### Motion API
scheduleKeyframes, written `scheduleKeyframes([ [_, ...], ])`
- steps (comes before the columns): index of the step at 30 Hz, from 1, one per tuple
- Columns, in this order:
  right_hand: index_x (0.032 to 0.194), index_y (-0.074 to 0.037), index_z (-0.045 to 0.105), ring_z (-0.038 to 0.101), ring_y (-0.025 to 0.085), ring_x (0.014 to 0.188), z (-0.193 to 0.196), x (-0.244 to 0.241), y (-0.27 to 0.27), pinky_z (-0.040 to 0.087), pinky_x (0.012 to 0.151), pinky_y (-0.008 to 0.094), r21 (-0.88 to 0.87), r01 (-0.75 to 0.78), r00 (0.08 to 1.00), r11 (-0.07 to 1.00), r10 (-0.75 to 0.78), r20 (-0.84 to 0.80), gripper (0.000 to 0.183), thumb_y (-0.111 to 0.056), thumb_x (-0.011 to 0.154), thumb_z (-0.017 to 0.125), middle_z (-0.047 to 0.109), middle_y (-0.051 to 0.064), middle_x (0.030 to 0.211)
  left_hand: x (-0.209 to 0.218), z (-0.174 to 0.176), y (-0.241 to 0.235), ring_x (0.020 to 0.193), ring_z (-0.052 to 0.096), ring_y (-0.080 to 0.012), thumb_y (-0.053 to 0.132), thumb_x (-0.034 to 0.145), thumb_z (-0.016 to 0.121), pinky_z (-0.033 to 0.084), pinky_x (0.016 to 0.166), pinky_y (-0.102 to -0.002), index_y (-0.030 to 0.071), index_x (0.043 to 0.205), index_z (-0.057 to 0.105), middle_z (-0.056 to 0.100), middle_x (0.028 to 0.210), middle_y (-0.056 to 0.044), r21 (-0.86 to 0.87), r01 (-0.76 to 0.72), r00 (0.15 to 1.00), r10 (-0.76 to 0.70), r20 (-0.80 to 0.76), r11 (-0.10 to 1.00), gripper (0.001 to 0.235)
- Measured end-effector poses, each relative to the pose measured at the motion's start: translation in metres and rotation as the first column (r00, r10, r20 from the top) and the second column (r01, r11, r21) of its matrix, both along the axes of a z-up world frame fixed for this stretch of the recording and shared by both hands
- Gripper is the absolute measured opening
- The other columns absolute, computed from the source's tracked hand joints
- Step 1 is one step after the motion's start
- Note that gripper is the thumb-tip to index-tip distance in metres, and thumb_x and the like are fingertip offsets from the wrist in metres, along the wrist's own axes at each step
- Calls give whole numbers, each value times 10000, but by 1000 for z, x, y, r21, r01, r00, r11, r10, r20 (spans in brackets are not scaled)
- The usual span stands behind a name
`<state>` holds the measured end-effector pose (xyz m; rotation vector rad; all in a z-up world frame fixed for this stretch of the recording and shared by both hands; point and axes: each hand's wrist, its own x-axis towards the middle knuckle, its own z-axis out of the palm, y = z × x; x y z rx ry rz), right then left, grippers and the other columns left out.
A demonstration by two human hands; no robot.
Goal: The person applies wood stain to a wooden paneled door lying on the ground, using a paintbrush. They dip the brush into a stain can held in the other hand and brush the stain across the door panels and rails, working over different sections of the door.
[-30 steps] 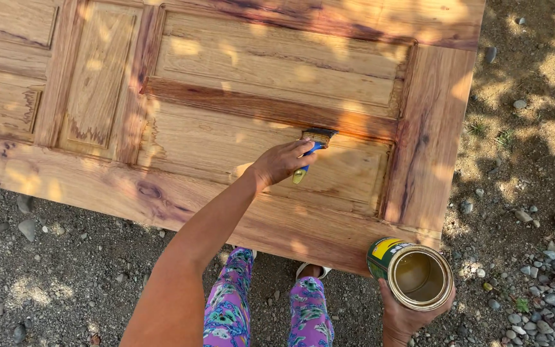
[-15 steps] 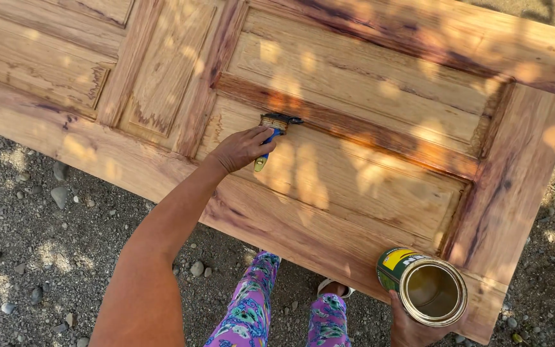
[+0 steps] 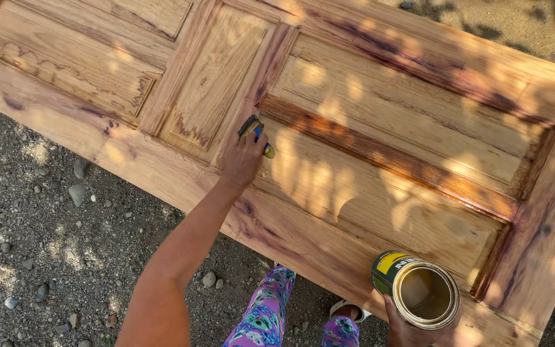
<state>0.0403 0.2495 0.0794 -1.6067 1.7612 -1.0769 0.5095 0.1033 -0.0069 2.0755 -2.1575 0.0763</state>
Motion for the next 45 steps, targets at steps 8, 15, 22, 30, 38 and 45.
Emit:
scheduleKeyframes([
  [8, 1511, -58, 285, 561, 386, 1349, 46, 33, -22, 472, 1203, 505, 8, -64, 919, 998, 62, -389, 1230, 87, 486, 948, 508, 293, 1454, -4, 25, -72, 713, 737, -299, 181, 1028, 647, 616, 584, -426, -23, 1197, 608, 707, 931, -231, 147, -504, 735, 512, -444, 851, 268],
  [15, 1630, 34, 145, 528, 334, 1417, 21, 21, -14, 458, 1273, 464, -56, -20, 998, 998, 24, 59, 1165, 8, 698, 844, 449, 257, 1568, 56, 12, -102, 750, 741, -325, 198, 948, 724, 615, 690, -451, 8, 1135, 681, 736, 846, -211, 154, -510, 731, 522, -440, 846, 270],
  [22, 1613, 1, 133, 500, 361, 1455, 20, 17, -13, 448, 1237, 475, -15, -49, 999, 999, 49, -1, 1187, 58, 656, 832, 401, 268, 1590, 31, 50, -58, 613, 716, -265, 156, 1040, 653, 580, 553, -420, 35, 1061, 645, 716, 764, -183, 54, -422, 718, 370, -589, 905, 124],
  [30, 1652, -33, 106, 462, 345, 1513, -5, 3, -10, 430, 1293, 482, -35, -4, 998, 999, 6, 63, 1218, 66, 680, 834, 360, 240, 1656, 14, -2, -51, 664, 720, -280, 139, 1016, 660, 593, 522, -399, 18, 1051, 628, 701, 844, -202, -184, -395, 810, 247, -532, 900, 131],
  [38, 1655, -61, 87, 439, 353, 1523, -6, -12, -8, 392, 1303, 496, -20, -13, 998, 1000, 12, -67, 1284, 58, 641, 865, 351, 226, 1658, 12, 14, -15, 645, 712, -301, 168, 1028, 676, 579, 534, -435, 31, 1009, 632, 696, 819, -182, 32, -441, 805, 411, -428, 897, 146],
  [45, 1644, -53, 138, 506, 317, 1433, 4, -12, -14, 466, 1223, 455, -41, -14, 994, 999, 18, 108, 1203, 24, 675, 847, 403, 220, 1604, -22, -23, -22, 815, 737, -325, 161, 1045, 671, 635, 653, -411, 49, 1139, 655, 719, 977, -198, -125, -399, 803, 280, -527, 908, 148],
])
